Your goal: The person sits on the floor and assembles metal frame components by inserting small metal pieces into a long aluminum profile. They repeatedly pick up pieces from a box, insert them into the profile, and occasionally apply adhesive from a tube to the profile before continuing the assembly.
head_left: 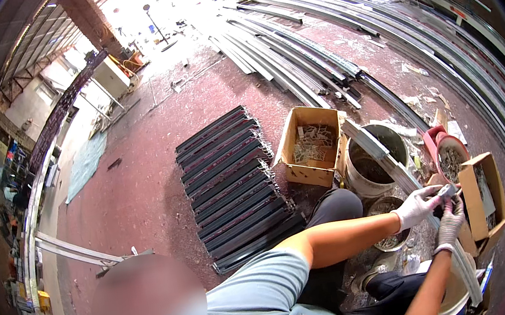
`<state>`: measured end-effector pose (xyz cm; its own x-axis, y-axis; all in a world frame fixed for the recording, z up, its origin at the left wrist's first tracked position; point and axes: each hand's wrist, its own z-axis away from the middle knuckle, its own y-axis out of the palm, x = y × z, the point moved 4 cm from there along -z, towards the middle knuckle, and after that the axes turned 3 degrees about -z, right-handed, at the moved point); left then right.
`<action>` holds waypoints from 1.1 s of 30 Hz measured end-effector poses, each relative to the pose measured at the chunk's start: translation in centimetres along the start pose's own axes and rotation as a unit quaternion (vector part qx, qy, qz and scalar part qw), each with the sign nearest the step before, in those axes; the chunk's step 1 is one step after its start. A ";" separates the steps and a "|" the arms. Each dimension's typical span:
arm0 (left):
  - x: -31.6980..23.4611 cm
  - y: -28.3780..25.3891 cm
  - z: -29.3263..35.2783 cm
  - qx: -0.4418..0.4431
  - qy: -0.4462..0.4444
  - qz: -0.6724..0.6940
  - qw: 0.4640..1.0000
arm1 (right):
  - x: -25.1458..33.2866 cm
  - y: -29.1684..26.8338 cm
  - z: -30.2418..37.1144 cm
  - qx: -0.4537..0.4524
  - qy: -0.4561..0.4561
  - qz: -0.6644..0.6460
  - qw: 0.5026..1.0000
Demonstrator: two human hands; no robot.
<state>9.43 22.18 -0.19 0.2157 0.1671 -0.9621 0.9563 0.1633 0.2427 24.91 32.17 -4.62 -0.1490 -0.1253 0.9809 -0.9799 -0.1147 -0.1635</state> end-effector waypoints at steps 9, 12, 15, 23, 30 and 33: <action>-0.2 -9.4 -3.8 -0.158 -0.015 -0.020 0.987 | -0.6 7.3 -3.4 -0.016 0.121 -0.071 0.990; -2.7 -12.1 -3.2 -0.185 -0.045 0.030 0.981 | -0.4 7.7 -4.2 -0.010 0.044 -0.048 0.998; -3.5 -13.9 -2.0 -0.183 -0.021 0.036 0.982 | 3.2 13.3 -0.6 0.072 0.016 -0.045 0.996; -3.7 -16.1 -0.9 -0.178 0.013 0.079 0.981 | 3.3 17.8 2.8 0.074 0.008 -0.106 0.992; -5.6 -17.6 0.9 -0.200 0.019 0.175 0.964 | 9.0 20.4 6.6 -0.003 -0.053 0.070 0.996; -5.2 -16.6 0.8 -0.184 0.015 0.135 0.974 | 7.7 19.7 5.9 -0.027 0.002 -0.122 0.992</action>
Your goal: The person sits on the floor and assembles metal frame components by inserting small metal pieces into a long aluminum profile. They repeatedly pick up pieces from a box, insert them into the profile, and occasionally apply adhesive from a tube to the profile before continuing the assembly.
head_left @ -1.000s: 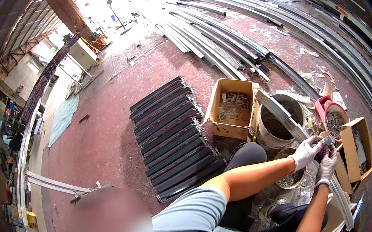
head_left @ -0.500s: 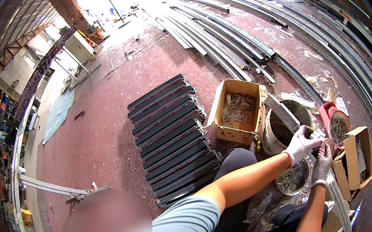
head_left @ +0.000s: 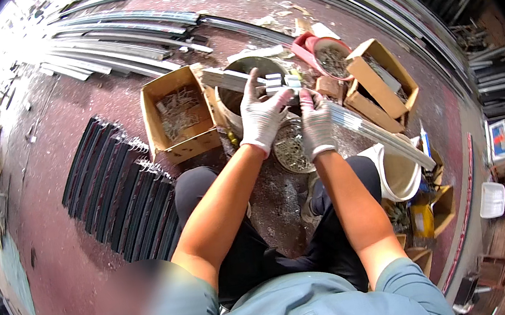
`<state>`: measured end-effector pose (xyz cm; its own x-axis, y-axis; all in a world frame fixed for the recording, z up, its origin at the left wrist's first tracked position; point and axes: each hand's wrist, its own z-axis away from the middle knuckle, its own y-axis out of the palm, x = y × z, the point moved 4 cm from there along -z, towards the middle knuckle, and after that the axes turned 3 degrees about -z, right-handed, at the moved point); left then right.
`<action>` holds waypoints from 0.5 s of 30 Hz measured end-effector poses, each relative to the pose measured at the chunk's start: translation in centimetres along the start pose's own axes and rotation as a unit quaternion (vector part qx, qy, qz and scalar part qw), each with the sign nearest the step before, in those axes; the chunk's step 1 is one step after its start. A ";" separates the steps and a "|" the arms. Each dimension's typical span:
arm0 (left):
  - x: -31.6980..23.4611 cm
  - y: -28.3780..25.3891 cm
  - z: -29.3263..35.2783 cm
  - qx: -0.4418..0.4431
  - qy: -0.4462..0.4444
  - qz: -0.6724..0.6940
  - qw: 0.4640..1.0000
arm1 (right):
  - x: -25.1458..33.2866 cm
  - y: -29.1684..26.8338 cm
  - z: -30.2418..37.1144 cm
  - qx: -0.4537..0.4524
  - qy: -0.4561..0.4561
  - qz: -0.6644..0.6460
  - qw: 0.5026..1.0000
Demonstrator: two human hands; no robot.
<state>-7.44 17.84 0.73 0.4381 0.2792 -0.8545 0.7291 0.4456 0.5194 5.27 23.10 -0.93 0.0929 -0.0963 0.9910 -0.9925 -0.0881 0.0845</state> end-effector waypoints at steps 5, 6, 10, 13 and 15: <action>0.7 1.6 0.2 0.071 -0.004 -0.041 0.997 | 0.0 -1.5 0.1 -0.024 -0.001 0.011 1.000; 0.7 1.6 0.0 0.086 0.002 -0.063 0.994 | 0.5 -1.3 0.1 -0.020 -0.012 0.030 0.999; 1.2 0.5 -0.3 0.113 0.023 -0.136 0.984 | 0.5 -1.3 -0.7 0.025 0.050 0.008 0.998; -0.1 0.4 0.1 0.099 0.090 -0.198 0.971 | 0.7 -1.6 -0.6 0.050 -0.033 0.152 0.986; -0.5 0.9 1.0 0.078 0.138 -0.288 0.945 | 3.2 -1.7 0.0 0.067 -0.137 0.187 0.970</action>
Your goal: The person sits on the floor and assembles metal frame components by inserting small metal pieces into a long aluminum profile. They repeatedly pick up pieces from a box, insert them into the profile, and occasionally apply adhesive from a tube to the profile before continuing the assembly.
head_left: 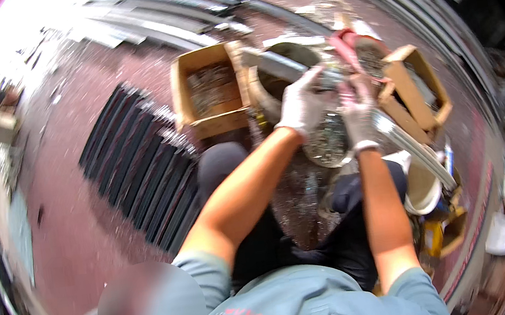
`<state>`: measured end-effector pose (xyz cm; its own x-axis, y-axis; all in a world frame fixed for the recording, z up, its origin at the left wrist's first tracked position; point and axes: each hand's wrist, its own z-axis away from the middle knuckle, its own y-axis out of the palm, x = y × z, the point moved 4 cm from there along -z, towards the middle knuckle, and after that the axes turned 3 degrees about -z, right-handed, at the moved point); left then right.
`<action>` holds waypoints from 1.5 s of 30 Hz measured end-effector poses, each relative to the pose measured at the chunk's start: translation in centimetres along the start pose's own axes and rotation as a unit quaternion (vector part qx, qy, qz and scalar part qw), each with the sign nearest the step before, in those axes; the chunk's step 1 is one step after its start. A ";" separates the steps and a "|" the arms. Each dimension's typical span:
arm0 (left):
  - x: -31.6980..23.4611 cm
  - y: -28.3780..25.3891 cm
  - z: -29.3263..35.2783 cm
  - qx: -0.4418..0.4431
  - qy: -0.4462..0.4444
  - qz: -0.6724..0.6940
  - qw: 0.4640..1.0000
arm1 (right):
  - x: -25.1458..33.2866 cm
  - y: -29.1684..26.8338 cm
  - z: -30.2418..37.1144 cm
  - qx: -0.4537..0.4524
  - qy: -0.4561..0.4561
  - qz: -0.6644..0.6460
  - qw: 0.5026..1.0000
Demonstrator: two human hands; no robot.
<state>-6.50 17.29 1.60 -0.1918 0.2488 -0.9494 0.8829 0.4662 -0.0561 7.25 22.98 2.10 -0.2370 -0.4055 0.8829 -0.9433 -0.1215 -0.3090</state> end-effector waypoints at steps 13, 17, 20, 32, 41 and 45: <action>-0.8 5.4 1.4 0.005 0.233 -0.080 0.969 | -5.5 -8.0 -2.2 -0.006 0.034 0.009 0.999; 1.5 4.9 -1.3 0.030 0.069 -0.023 0.997 | -8.3 -15.0 -5.4 -0.072 0.109 0.096 0.987; 0.3 6.5 -2.8 -0.010 0.066 0.019 0.998 | -16.5 -22.8 -6.6 -0.083 0.179 0.246 0.949; 0.4 8.0 -3.5 0.019 -0.041 0.117 0.992 | -25.8 -22.4 -2.6 0.038 0.312 0.400 0.861; -0.3 10.2 -3.7 0.025 -0.081 0.170 0.982 | -29.3 -23.3 -0.2 -0.007 0.243 0.278 0.929; 0.0 10.9 -3.7 0.031 -0.097 0.166 0.981 | -29.3 -23.2 0.5 -0.017 0.169 0.313 0.934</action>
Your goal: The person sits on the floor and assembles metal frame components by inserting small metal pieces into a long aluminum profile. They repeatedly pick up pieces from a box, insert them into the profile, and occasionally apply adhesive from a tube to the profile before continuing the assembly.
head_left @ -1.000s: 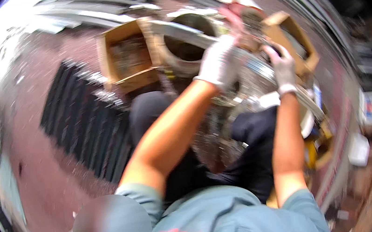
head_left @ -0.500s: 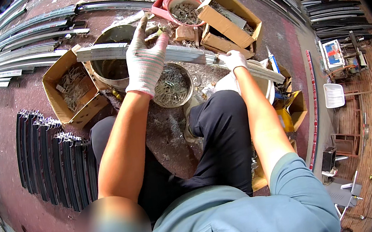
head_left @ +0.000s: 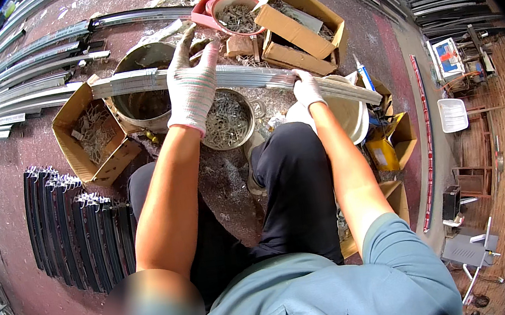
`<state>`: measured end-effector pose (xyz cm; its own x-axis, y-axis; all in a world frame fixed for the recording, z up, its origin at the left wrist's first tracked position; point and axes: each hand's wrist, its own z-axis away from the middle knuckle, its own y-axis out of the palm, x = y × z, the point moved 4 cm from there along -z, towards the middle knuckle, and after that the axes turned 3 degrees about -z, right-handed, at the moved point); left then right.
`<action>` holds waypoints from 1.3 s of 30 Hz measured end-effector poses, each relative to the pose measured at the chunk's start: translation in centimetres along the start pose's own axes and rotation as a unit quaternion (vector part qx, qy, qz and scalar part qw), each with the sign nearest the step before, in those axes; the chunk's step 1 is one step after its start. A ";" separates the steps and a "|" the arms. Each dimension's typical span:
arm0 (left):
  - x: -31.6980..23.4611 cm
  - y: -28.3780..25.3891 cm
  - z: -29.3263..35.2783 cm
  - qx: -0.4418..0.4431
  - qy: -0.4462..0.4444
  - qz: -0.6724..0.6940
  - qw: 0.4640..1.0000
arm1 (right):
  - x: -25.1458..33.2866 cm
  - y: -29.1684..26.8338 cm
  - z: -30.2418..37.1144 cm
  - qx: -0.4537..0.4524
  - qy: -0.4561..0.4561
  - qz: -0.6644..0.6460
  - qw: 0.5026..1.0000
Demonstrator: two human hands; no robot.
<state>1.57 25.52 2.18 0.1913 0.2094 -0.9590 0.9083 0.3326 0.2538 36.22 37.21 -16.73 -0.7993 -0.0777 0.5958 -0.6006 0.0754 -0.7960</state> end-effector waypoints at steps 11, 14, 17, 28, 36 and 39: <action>2.6 2.9 0.9 0.005 -0.030 -0.004 1.000 | 1.7 -0.1 0.4 -0.070 -0.024 -0.032 0.997; 3.8 4.4 0.6 0.009 -0.021 -0.003 1.000 | -3.9 -0.9 0.8 -0.092 0.026 -0.164 0.982; 4.8 4.2 0.5 0.007 -0.001 -0.039 0.999 | -2.6 -3.3 4.9 -0.074 0.143 -0.230 0.960; 2.7 -0.2 0.5 0.061 0.066 -0.329 0.940 | -24.7 -23.3 30.7 -0.324 0.222 0.056 0.918; 2.1 -9.5 1.6 0.114 0.261 -0.716 0.637 | -34.2 -15.0 48.8 0.101 0.497 -0.004 0.862; 1.8 -11.2 2.4 0.085 0.094 -0.513 0.849 | -33.3 -10.3 50.5 0.211 0.465 0.035 0.859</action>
<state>-7.34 19.99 -2.73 -0.7812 0.0379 -0.6231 0.6048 0.2936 -0.7403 69.87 -11.23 -33.75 -0.6191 0.7546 0.2176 -0.6478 -0.3340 -0.6846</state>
